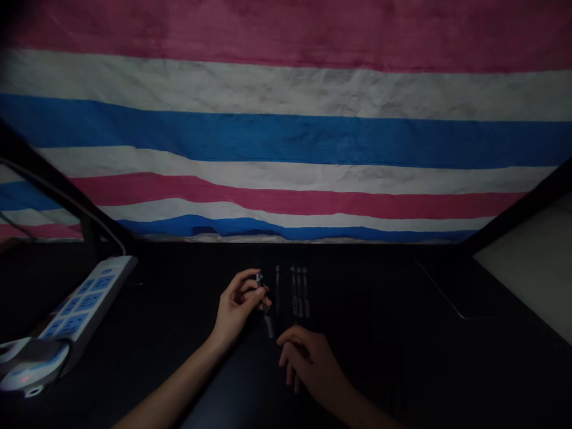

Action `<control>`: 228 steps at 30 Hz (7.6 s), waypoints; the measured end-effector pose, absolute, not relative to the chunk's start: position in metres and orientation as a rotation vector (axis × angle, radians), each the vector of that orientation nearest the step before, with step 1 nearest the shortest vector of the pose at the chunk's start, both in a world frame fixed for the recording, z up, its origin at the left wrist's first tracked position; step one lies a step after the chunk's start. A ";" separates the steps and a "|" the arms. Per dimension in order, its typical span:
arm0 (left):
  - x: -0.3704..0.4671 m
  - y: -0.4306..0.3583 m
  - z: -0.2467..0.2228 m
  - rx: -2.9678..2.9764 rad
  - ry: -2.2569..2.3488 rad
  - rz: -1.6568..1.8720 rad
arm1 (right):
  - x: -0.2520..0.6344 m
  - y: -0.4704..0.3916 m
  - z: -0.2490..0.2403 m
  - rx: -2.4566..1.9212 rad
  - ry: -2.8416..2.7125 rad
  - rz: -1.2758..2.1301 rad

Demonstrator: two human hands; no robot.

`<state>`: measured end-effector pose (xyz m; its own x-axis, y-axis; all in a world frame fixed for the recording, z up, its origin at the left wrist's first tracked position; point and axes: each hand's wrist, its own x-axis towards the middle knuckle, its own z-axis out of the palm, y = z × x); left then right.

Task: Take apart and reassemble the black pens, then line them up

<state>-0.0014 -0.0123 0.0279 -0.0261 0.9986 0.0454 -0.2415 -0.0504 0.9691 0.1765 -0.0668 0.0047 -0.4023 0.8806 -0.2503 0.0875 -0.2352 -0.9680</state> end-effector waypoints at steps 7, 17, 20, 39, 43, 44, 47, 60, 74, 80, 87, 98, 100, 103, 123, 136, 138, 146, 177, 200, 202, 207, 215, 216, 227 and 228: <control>-0.002 -0.011 0.028 1.059 1.032 1.381 | 0.177 -0.066 0.003 -1.204 -1.424 1.702; -0.007 0.002 0.013 1.223 1.101 1.362 | 0.175 -0.069 0.009 -1.205 -1.432 1.689; -0.010 0.009 0.005 1.347 1.207 1.387 | 0.175 -0.069 0.011 -1.217 -1.439 1.689; -0.016 -0.003 0.018 2.088 1.182 1.036 | 0.213 -0.040 0.014 -0.918 -2.557 0.138; -0.017 -0.009 0.022 2.399 0.990 0.744 | 0.208 -0.039 0.003 -0.872 -2.589 -0.020; -0.017 -0.010 0.021 2.444 0.974 0.702 | 0.207 -0.038 0.002 -0.858 -2.569 -0.047; -0.017 -0.010 0.018 2.489 0.981 0.660 | 0.202 -0.037 0.000 -0.823 -2.521 -0.101; -0.012 -0.009 0.023 2.461 0.948 0.645 | 0.201 -0.036 0.002 -0.806 -2.555 -0.063; -0.014 -0.009 0.022 2.466 0.942 0.679 | 0.194 -0.034 0.006 -0.814 -2.598 -0.205; -0.015 -0.010 0.022 2.475 0.965 0.664 | 0.195 -0.034 0.008 -0.727 -2.569 -0.170; -0.016 -0.009 0.023 2.396 1.044 0.864 | 0.199 -0.037 0.014 -0.733 -2.512 -0.157; -0.018 -0.008 0.027 1.859 1.356 1.439 | 0.204 -0.047 0.017 -0.873 -1.959 0.070; -0.018 -0.008 0.027 1.743 1.370 1.501 | 0.203 -0.052 0.020 -0.920 -1.784 0.109; -0.016 -0.008 0.026 1.550 1.280 1.524 | 0.201 -0.062 0.024 -0.888 -1.648 0.215; 0.001 -0.015 0.031 0.717 0.912 1.310 | 0.165 -0.084 0.017 -0.794 -1.542 1.166; 0.004 -0.025 0.023 0.833 0.951 1.284 | 0.167 -0.075 -0.001 -1.013 -1.022 2.278; 0.005 -0.026 0.023 0.863 0.976 1.285 | 0.167 -0.075 -0.002 -1.051 -1.050 2.229; 0.003 -0.027 0.019 0.954 0.998 1.296 | 0.167 -0.077 -0.002 -1.027 -1.038 2.199; -0.001 -0.018 0.011 0.953 0.989 1.324 | 0.171 -0.069 0.009 -0.912 -0.908 2.378; 0.002 -0.019 0.018 0.934 1.006 1.295 | 0.170 -0.073 0.000 -1.005 -1.048 2.384; 0.003 -0.019 0.019 0.908 1.008 1.299 | 0.171 -0.074 0.001 -1.034 -1.062 2.371; -0.002 -0.013 0.019 0.799 0.989 1.367 | 0.170 -0.075 0.010 -1.095 -1.062 2.349; -0.014 -0.003 0.027 0.621 1.009 1.512 | 0.171 -0.076 0.009 -1.105 -1.041 2.364; -0.015 -0.002 0.028 0.613 1.017 1.519 | 0.172 -0.076 0.007 -1.092 -1.042 2.366; -0.009 -0.004 0.021 0.647 1.026 1.484 | 0.171 -0.076 0.007 -1.088 -1.031 2.358; -0.008 -0.005 0.020 0.660 1.019 1.473 | 0.171 -0.076 0.008 -1.095 -1.024 2.359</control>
